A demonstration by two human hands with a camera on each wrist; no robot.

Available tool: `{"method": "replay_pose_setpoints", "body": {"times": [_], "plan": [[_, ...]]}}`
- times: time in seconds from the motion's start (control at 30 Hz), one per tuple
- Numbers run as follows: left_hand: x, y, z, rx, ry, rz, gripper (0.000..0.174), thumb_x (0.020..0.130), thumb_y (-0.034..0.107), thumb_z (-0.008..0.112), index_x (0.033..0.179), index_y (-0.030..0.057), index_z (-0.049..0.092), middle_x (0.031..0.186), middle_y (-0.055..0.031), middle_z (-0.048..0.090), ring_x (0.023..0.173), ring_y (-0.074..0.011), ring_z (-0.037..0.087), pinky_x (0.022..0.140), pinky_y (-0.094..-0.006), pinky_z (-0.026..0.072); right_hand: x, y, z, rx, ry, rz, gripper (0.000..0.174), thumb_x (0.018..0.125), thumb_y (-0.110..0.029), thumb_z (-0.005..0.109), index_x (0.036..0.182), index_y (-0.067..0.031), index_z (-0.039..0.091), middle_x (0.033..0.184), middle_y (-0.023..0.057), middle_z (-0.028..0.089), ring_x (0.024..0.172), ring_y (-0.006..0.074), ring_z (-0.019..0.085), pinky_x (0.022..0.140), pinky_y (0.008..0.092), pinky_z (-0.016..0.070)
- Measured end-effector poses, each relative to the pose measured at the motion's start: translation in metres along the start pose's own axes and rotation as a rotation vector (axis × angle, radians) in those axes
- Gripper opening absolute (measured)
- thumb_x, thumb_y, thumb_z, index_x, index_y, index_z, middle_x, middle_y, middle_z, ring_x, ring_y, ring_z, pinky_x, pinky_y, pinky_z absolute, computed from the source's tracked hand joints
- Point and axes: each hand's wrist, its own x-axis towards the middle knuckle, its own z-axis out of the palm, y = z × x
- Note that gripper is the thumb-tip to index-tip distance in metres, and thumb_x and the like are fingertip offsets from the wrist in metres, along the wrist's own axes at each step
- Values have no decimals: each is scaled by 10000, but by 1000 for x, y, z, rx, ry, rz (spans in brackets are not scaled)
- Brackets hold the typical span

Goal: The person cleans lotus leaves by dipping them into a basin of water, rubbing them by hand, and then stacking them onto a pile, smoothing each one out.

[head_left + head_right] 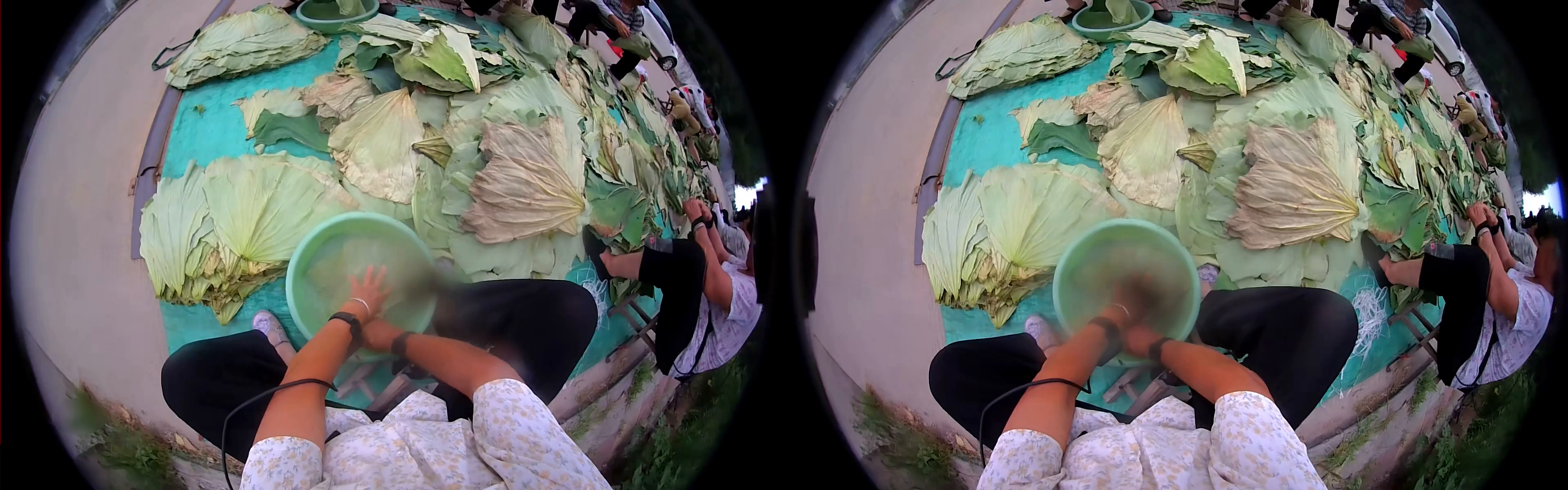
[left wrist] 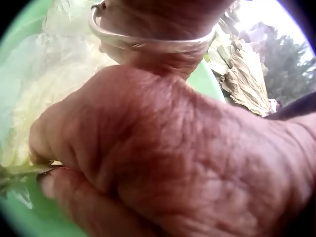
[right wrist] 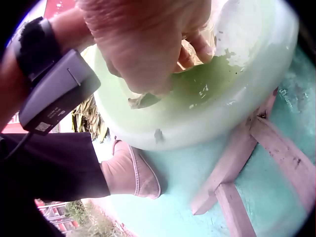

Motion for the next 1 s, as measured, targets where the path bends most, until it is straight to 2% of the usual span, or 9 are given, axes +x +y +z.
{"method": "replay_pose_setpoints", "body": {"times": [0.07, 0.13, 0.3, 0.37, 0.5, 0.57, 0.8, 0.87, 1.0], "plan": [[-2, 2, -2, 18, 35, 37, 614, 724, 355, 646, 1288, 286, 413, 1463, -97, 99, 1332, -358, 93, 911, -663, 241, -1, -9, -6, 3, -58, -20, 177, 734, -155, 520, 807, -38, 631, 814, 203, 621, 722, 354, 600, 667, 443, 464], [3, 6, -7, 20, -22, 1, 581, 727, 344, 642, 1269, 285, 439, 1456, -100, 120, 1329, -358, 103, 905, -663, 245, 2, -9, 5, 46, 144, -124, 212, 754, -193, 516, 842, -33, 623, 833, 204, 620, 738, 358, 595, 684, 442, 464], [-11, -6, -11, -74, -238, -19, 495, 751, 298, 610, 1229, 239, 495, 1430, -114, 196, 1323, -344, 136, 910, -642, 254, -5, -42, -31, 67, -21, -2, 186, 702, -186, 557, 793, -38, 621, 815, 186, 609, 763, 361, 580, 687, 441, 459], [11, -24, 70, -74, 0, -67, 458, 765, 257, 576, 1210, 180, 506, 1390, -139, 264, 1306, -333, 187, 935, -591, 263, -4, -47, -32, 31, -88, 7, 166, 693, -164, 553, 774, -33, 615, 783, 187, 599, 726, 359, 576, 655, 444, 455], [-14, -44, 19, -209, -126, -378, 423, 775, 230, 546, 1187, 138, 513, 1350, -158, 309, 1281, -333, 231, 972, -525, 261, 4, -19, -1, 54, 31, -191, 124, 685, -133, 537, 738, -37, 594, 706, 179, 569, 627, 350, 547, 578, 450, 426], [-42, -41, 2, -230, 249, -465, 435, 739, 248, 581, 1156, 135, 527, 1311, -165, 346, 1258, -342, 261, 994, -505, 252, 6, -18, -2, -43, 26, -182, 115, 683, -128, 533, 727, -40, 591, 686, 174, 563, 603, 348, 541, 562, 450, 419], [-38, -78, 26, -300, 355, -246, 533, 691, 364, 646, 1146, 111, 530, 1293, -175, 391, 1242, -344, 299, 1015, -512, 236, 2, -29, -22, -114, -75, -84, 153, 702, -150, 523, 779, -45, 603, 686, 177, 563, 648, 354, 554, 592, 455, 427], [-43, -82, -30, -371, -76, -226, 530, 720, 372, 620, 1160, 93, 517, 1246, -193, 445, 1184, -351, 384, 1008, -457, 288, 4, -36, -31, -154, -97, -70, 162, 710, -153, 519, 795, -48, 609, 693, 179, 567, 665, 355, 559, 604, 458, 429], [-11, -114, -13, -374, 64, -193, 467, 729, 332, 600, 1107, 62, 549, 1139, -200, 528, 1060, -347, 496, 937, -412, 380, 5, -55, -76, -149, -196, -65, 221, 754, -186, 511, 877, -23, 598, 833, 198, 574, 788, 328, 564, 694, 450, 429]]}}
